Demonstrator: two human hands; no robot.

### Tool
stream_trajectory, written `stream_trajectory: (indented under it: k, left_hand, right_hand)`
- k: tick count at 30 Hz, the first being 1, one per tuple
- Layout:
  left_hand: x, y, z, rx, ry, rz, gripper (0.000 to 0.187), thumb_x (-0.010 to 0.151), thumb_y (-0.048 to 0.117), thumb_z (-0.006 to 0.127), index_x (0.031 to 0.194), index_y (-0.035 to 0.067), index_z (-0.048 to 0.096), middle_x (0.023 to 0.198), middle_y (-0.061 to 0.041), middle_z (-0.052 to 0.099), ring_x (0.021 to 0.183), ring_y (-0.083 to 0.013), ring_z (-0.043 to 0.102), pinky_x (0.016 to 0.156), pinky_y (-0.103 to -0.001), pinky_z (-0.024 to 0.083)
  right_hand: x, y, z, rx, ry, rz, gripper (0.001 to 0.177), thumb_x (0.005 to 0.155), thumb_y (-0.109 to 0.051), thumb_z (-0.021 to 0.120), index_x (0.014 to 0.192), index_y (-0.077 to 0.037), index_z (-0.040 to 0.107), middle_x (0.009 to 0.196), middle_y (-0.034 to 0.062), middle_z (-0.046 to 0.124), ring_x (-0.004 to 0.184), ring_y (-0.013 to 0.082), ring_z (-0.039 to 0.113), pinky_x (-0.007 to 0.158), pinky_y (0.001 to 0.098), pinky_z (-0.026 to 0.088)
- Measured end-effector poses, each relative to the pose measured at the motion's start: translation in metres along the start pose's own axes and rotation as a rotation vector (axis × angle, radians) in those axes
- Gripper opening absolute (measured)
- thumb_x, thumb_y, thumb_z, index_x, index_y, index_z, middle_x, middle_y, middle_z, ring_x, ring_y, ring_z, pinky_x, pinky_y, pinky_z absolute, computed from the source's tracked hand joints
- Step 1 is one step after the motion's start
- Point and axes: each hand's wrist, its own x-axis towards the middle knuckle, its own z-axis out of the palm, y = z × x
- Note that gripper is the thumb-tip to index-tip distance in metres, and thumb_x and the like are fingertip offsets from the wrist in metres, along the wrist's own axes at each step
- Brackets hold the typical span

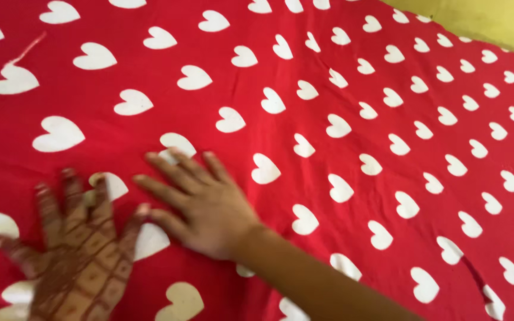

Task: The person spreads a red bedsheet with white heart patterns over a mattress, tucks in the edges, and smooths the surface by hand.

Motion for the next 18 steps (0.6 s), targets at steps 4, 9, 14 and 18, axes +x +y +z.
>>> stream_trajectory:
  k: [4,9,14,18]
  left_hand:
    - [0.0,0.06,-0.014,-0.043,-0.039,0.173,0.096,0.082,0.075,0.025,0.159,0.018,0.015,0.17,-0.014,0.002,0.154,-0.0361,0.0,0.106,-0.082,0.007]
    - [-0.022,0.153,-0.008,-0.168,-0.097,0.445,0.093,0.081,0.072,0.025,0.156,0.015,0.022,0.167,-0.021,0.008,0.153,-0.04,0.004,0.105,-0.081,0.013]
    - [-0.032,0.211,0.031,-0.057,0.045,0.734,0.095,0.083,0.072,0.03,0.163,0.021,0.02,0.173,-0.004,0.01,0.156,-0.0233,0.01,0.118,-0.074,0.016]
    - [-0.027,0.231,0.044,0.002,0.041,0.811,0.091,0.087,0.072,0.027,0.164,0.023,0.02,0.172,-0.004,0.012,0.156,-0.0226,0.011,0.119,-0.069,0.018]
  right_hand:
    - [-0.061,0.04,-0.028,-0.008,-0.056,0.177,0.062,0.105,-0.055,0.032,0.161,-0.026,0.035,0.172,0.0062,0.02,0.159,0.0292,0.015,0.124,0.0574,0.006]
    - [-0.151,0.095,-0.056,-0.058,-0.104,0.41,0.066,0.103,-0.057,0.034,0.161,-0.024,0.032,0.169,0.0069,0.018,0.156,0.0299,0.009,0.122,0.0575,0.003]
    - [-0.266,0.15,-0.092,-0.037,-0.128,0.62,0.065,0.103,-0.057,0.034,0.161,-0.027,0.031,0.171,0.0046,0.016,0.158,0.0269,0.005,0.121,0.062,0.001]
    - [-0.361,0.17,-0.12,0.049,-0.315,0.836,0.069,0.1,-0.063,0.032,0.16,-0.031,0.024,0.176,0.0004,0.007,0.155,0.0246,-0.002,0.118,0.0656,-0.007]
